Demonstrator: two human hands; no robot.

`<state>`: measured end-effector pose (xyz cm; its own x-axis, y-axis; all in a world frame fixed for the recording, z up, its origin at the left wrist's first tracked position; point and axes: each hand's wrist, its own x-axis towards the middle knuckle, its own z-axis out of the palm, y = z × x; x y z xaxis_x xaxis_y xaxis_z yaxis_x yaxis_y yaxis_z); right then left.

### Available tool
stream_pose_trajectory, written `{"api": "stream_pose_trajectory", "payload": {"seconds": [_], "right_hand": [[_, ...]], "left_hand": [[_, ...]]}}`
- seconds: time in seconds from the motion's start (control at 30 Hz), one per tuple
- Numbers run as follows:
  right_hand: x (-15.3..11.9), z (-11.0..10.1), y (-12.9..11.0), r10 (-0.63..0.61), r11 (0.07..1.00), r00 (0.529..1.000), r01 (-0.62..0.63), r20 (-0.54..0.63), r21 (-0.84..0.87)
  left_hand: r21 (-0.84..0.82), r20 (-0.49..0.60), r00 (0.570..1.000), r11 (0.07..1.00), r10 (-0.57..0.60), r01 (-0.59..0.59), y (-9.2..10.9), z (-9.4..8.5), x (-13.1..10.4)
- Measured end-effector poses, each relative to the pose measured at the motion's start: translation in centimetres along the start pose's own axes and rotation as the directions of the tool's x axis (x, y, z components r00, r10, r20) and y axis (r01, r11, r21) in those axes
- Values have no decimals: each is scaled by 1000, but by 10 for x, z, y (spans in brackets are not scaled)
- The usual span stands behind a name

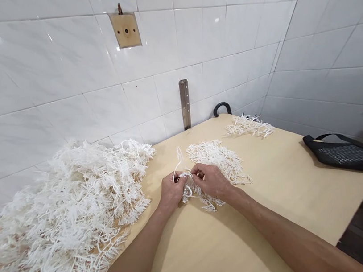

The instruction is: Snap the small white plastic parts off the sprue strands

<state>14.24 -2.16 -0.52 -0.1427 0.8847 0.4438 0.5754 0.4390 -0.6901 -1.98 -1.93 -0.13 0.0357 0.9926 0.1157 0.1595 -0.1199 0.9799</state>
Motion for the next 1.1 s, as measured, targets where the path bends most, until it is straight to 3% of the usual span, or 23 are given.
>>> {"api": "stream_pose_trajectory", "payload": {"seconds": [0.17,0.37,0.57,0.73,0.83,0.97,1.1], "right_hand": [[0,2,-4,70,996,997,-72,-42,-46],[-1,13,-8,252,968,965,-250,-78,27],[6,1,13,-11,957,953,-78,-304,-280],[10,-18,23,106,958,920,-196,-377,-210],[9,-17,15,137,979,943,-175,-303,-103],[5,-10,0,149,987,988,-146,-43,70],[4,-8,-7,137,990,990,-138,47,40]], "left_hand": [[49,-4,1000,999,24,-23,-3,1,0],[103,-40,998,994,38,-34,-6,3,-2],[178,-106,986,978,131,-111,-11,4,-3],[196,-95,979,968,181,-160,-12,6,-3],[219,-92,975,959,204,-180,-11,6,-3],[237,-80,977,956,199,-175,-9,5,-4],[237,-61,984,960,166,-147,-9,5,-4]]}}
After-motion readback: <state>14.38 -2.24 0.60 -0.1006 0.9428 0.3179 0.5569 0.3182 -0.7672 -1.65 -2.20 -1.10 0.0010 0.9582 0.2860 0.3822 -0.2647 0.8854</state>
